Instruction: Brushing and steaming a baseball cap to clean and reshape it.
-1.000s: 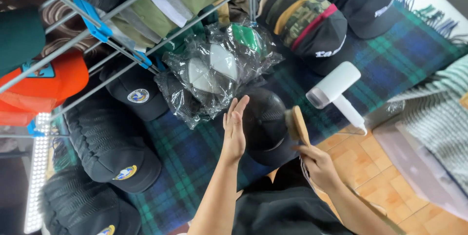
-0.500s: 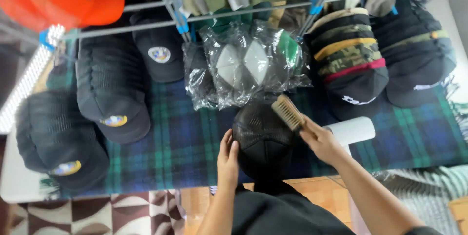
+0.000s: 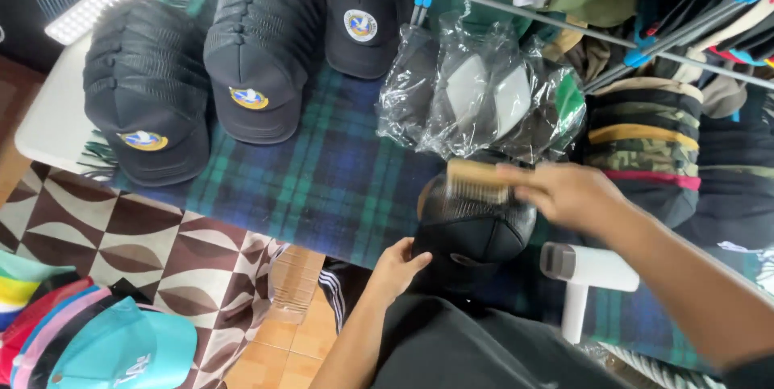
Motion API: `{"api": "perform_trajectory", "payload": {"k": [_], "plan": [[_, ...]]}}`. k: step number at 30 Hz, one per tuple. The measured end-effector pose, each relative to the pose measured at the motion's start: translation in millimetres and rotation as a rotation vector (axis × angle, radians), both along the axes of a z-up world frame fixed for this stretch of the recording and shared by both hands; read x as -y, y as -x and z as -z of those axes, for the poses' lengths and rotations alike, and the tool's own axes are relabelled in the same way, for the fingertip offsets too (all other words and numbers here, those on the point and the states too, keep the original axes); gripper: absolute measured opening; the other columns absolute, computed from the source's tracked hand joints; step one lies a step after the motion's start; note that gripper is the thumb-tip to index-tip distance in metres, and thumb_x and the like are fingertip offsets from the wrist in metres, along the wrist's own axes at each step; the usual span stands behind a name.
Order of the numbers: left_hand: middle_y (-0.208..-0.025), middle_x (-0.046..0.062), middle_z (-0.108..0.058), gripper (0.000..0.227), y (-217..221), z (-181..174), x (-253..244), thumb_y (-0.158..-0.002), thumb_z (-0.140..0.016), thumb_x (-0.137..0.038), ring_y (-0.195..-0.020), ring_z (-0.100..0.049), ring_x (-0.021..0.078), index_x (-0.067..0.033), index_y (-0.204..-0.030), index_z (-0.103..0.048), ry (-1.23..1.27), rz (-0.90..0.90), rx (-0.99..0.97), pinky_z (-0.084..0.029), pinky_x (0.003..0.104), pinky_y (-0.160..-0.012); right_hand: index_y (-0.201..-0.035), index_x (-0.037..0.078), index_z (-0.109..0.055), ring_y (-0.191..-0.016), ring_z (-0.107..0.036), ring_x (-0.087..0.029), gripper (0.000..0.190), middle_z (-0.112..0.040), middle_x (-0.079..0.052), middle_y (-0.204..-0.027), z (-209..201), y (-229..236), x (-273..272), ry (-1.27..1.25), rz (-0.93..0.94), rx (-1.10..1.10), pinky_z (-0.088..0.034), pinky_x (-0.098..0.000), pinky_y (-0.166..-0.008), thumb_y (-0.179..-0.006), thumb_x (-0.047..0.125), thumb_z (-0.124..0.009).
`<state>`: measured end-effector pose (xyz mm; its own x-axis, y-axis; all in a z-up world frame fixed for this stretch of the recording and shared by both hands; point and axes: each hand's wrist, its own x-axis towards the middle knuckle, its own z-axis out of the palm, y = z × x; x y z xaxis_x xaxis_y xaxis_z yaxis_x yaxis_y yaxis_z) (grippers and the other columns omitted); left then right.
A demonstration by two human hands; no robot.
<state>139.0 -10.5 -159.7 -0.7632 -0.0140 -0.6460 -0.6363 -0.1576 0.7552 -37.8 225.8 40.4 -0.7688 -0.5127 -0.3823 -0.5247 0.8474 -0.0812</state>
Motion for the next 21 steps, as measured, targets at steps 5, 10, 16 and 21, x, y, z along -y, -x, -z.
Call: {"api": "perform_trajectory", "payload": {"k": [5, 10, 16, 21], "plan": [[-0.088, 0.001, -0.077, 0.027, 0, 21, 0, -0.088, -0.081, -0.027, -0.084, -0.073, 0.0127, -0.0180, -0.112, -0.074, 0.051, 0.082, -0.048, -0.060, 0.031, -0.074, -0.096, 0.039, -0.071, -0.066, -0.071, -0.023, 0.014, -0.067, 0.006, -0.073, -46, -18, 102, -0.255, -0.443, -0.109, -0.058, -0.0389, -0.061, -0.095, 0.034, -0.058], [-0.085, 0.002, -0.074, 0.025, -12, 54, 2, -0.087, -0.083, -0.029, -0.085, -0.070, 0.0129, -0.0152, -0.105, -0.074, 0.022, 0.099, -0.120, -0.057, 0.032, -0.077, -0.073, 0.025, -0.075, -0.053, -0.066, -0.027, 0.017, -0.068, -0.003, -0.061, 88, -56, 109, -0.358, -0.713, -0.011, -0.053, -0.0482, -0.048, -0.087, 0.022, -0.065], [-0.094, 0.003, -0.076, 0.018, -10, 25, 10, -0.091, -0.076, -0.026, -0.098, -0.072, 0.0178, -0.0156, -0.105, -0.072, 0.121, 0.219, -0.062, -0.056, 0.037, -0.088, -0.100, 0.030, -0.079, -0.083, -0.076, -0.026, 0.017, -0.077, -0.003, -0.083, 16, 18, 136, -0.386, -0.374, -0.109, -0.058, -0.0474, -0.067, -0.088, 0.034, -0.069], [-0.099, 0.001, -0.077, 0.018, 3, -10, 20, -0.091, -0.076, -0.027, -0.104, -0.071, 0.0174, -0.0178, -0.106, -0.072, 0.171, 0.350, -0.027, -0.055, 0.036, -0.091, -0.139, 0.050, -0.061, -0.116, -0.072, -0.029, 0.041, -0.078, -0.007, -0.115, -17, 44, 80, -0.385, 0.079, 0.084, -0.056, -0.0457, -0.097, -0.098, 0.047, -0.054]]}}
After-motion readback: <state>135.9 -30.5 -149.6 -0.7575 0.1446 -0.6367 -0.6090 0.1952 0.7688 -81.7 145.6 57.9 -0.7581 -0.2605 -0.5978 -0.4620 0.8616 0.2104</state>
